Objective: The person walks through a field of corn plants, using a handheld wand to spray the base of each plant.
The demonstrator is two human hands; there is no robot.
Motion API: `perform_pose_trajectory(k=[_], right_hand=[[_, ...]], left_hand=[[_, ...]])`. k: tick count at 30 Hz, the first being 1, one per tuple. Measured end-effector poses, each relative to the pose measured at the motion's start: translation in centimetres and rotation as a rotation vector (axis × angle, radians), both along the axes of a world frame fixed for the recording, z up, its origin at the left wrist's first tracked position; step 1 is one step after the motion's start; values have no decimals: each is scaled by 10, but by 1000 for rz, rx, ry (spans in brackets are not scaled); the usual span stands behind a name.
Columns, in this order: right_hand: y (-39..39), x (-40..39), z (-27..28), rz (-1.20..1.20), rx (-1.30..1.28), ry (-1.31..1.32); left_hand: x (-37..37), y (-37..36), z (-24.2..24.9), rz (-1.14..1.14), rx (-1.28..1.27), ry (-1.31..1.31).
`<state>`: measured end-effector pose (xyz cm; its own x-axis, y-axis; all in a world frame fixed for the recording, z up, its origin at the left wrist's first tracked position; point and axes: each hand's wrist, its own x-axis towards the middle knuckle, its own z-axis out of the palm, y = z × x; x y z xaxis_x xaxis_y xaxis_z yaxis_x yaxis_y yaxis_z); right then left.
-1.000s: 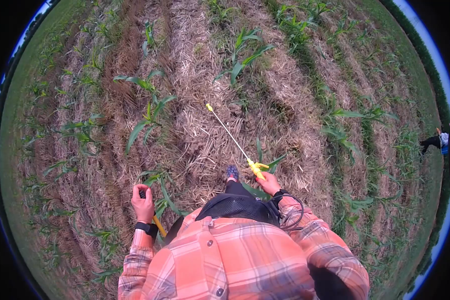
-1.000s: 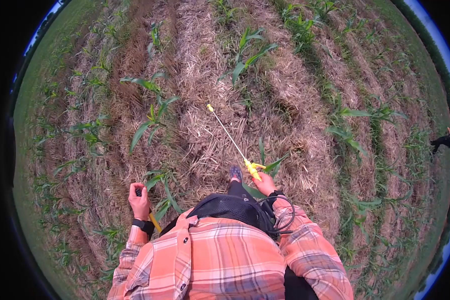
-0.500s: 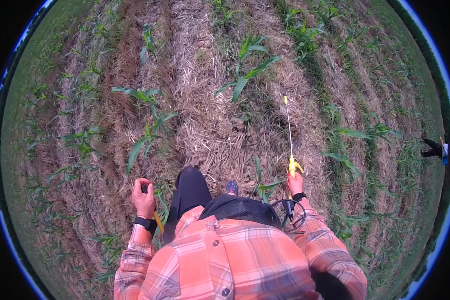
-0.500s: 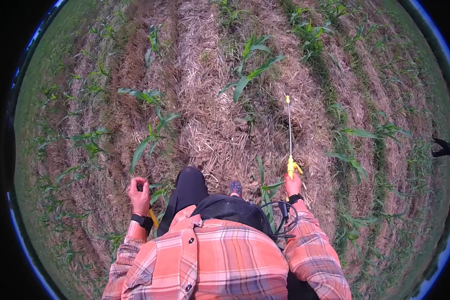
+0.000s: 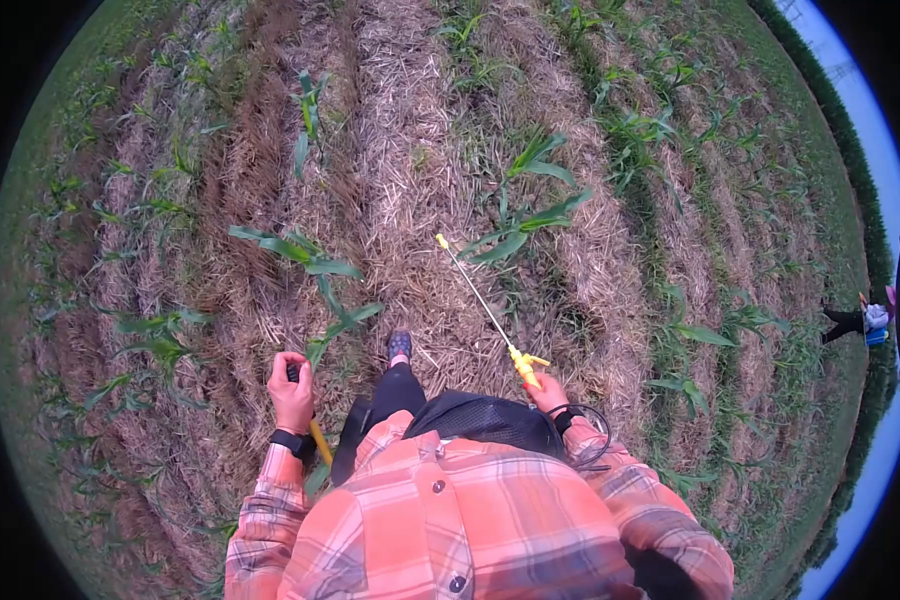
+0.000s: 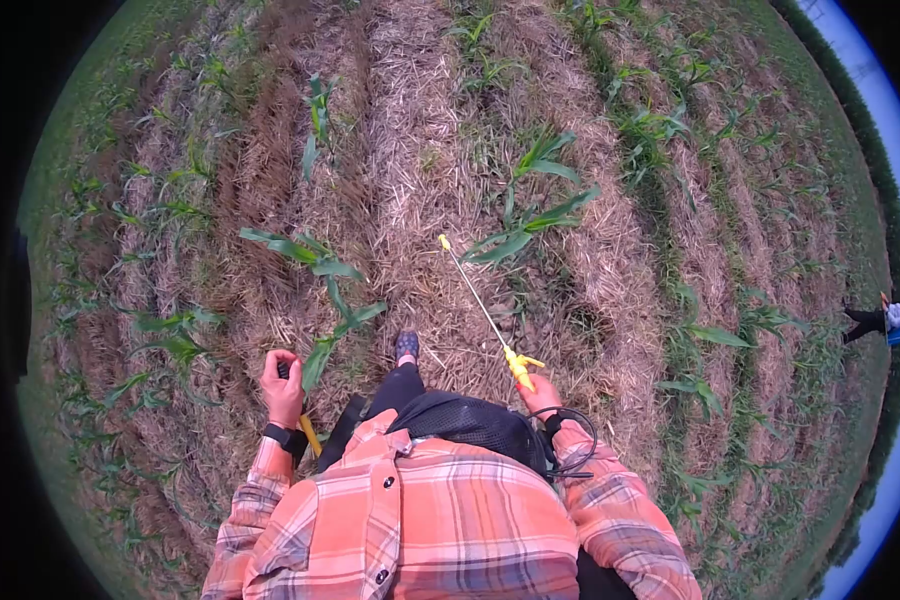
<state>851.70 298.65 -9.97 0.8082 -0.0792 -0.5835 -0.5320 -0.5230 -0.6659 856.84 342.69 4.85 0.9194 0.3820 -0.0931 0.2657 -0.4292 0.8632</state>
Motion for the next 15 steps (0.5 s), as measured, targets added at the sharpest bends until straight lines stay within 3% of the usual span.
perform_pose_trajectory(k=[2,3,7,13,15], right_hand=[[27,35,20,215,-60,-50],[42,53,19,207,8,61],[93,114,59,412,104,-34],[124,161,76,502,230,17],[124,175,77,449,303,59]], left_hand=[[18,22,-8,22,7,-2],[28,32,-10,24,3,-10],[62,47,-6,25,-117,30],[102,53,3,25,-122,56],[118,48,10,-23,68,-121]])
